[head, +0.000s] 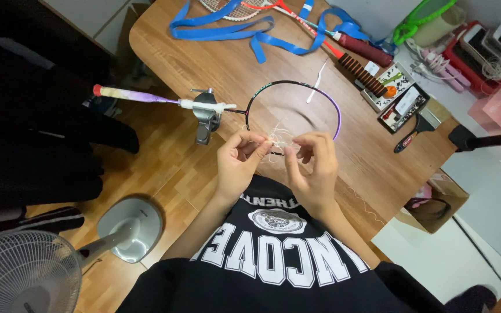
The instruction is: The person is stringing a badminton racket that is clamped to a wooden table. They measure and tie knots in the white string, then thread it through the grommets of the racket frame.
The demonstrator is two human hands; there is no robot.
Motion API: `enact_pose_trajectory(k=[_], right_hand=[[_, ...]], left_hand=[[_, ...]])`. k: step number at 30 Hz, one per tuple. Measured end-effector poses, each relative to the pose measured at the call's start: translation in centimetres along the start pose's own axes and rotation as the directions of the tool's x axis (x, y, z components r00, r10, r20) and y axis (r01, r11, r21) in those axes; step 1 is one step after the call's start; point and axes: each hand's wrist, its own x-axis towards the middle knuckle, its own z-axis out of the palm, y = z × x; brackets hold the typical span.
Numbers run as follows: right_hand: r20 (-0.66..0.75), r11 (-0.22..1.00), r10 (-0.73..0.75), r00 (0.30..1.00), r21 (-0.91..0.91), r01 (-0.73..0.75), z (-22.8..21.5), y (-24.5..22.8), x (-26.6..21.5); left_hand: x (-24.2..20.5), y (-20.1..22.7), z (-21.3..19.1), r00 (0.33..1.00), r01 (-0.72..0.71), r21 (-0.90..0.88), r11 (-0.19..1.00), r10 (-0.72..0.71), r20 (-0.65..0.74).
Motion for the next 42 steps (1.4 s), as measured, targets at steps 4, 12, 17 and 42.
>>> enact_pose_trajectory(k=[4, 12, 17, 42], right_hand=[[0.022, 1.000, -0.002, 1.000, -0.002, 0.002, 0.0, 0.4, 0.4], [0.086, 0.998, -0.059, 0.995, -0.026, 0.062, 0.0, 0.5, 0.7], [0.106, 0.988, -0.137, 0.985, -0.053, 0.143, 0.0, 0.9, 0.7], [0.096, 0.905, 0.270, 0.958, 0.316, -0.286, 2.0, 3.5, 0.3]], left_hand=[[0.2, 0.6, 0.2, 0.999, 0.023, 0.006, 1.000, -0.023, -0.024], [0.3, 0.5, 0.6, 0.996, 0.086, -0.039, 0.996, -0.087, -0.030], [0.2, -0.1, 0.4, 0.996, 0.084, -0.037, 0.996, -0.085, -0.035], [1.5, -0.3, -0.7, 0.997, 0.069, -0.033, 0.997, -0.068, 0.022]])
